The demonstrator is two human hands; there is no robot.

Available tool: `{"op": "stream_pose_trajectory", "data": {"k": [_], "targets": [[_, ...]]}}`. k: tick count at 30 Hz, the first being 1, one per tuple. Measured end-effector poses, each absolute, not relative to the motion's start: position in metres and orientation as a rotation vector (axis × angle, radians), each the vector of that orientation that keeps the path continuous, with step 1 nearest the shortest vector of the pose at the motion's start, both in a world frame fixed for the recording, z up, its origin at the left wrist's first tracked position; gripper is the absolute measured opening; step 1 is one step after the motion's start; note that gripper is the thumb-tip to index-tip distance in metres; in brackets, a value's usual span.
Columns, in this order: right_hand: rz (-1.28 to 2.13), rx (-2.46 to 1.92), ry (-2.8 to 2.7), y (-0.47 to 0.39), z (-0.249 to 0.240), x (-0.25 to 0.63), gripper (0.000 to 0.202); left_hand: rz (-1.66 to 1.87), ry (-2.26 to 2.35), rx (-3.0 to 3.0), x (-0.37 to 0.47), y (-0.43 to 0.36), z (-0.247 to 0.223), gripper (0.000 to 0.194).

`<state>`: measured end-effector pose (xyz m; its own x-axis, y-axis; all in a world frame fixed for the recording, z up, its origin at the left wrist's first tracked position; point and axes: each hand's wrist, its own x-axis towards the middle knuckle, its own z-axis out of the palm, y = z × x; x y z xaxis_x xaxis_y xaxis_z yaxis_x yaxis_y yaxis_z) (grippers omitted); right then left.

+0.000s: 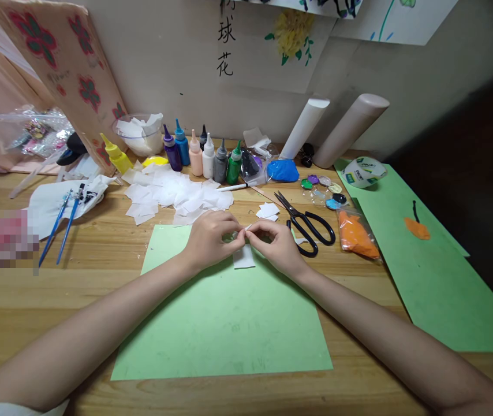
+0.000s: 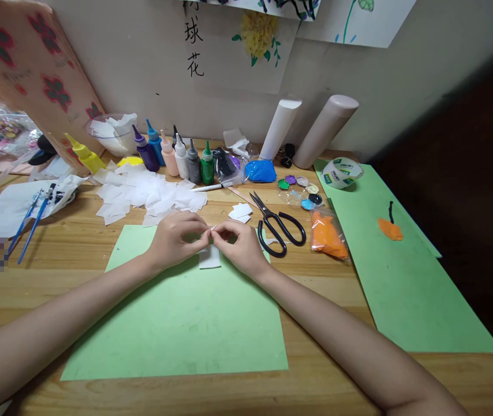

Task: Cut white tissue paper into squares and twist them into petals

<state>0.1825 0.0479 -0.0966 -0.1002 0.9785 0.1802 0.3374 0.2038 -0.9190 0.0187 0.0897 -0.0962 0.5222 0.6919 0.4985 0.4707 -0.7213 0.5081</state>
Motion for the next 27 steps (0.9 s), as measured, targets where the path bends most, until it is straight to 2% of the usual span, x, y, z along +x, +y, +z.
{"op": "stream_pose_trajectory", "data": {"k": [17, 27], "targets": [[0.852, -1.289, -1.677, 0.0464, -0.0944, 0.1814, 0.012, 1.062, 0.942, 2.441, 0.0177, 0.0888, -0.0951, 0.012], [0.895, -1.297, -1.584, 0.0482, -0.0965, 0.1831, 0.011, 1.069, 1.176, 2.304, 0.0185, 0.0891, -0.0918, 0.010]]}}
